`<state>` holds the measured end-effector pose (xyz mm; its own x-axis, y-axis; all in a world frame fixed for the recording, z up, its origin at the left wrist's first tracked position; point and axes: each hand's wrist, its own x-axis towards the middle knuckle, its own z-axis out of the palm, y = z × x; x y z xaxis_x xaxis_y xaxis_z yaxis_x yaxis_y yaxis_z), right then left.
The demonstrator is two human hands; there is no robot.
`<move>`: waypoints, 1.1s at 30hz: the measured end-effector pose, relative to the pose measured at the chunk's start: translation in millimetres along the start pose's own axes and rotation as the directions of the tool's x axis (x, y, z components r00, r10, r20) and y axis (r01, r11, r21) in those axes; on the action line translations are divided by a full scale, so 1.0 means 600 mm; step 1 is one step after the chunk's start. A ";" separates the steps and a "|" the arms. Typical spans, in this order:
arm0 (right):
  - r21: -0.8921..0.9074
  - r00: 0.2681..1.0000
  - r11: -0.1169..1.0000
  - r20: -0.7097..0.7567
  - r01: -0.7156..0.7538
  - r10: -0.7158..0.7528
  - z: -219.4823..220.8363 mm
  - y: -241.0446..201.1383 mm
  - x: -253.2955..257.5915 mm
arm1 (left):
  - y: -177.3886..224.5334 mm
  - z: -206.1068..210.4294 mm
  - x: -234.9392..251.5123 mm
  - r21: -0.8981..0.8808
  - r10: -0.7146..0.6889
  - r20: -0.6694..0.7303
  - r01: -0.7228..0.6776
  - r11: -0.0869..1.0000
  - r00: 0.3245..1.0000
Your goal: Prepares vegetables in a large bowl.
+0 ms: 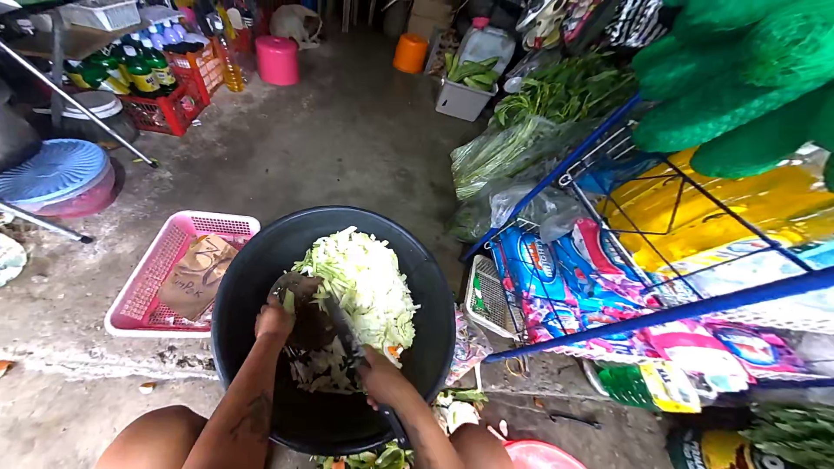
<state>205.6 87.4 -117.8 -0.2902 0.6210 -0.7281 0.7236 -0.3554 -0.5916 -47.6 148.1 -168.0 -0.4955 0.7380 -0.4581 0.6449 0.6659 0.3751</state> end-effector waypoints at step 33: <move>-0.273 0.608 0.849 -0.603 0.452 -0.517 0.149 0.106 -0.358 | 0.096 -0.088 -0.400 -0.897 0.572 -0.374 -0.128 -0.424 0.730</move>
<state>258.1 -131.0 -30.0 -0.1732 0.9822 0.0724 0.6539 0.1696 -0.7374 77.5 14.9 6.0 -0.2105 0.9605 0.1821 -0.7315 -0.2783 0.6224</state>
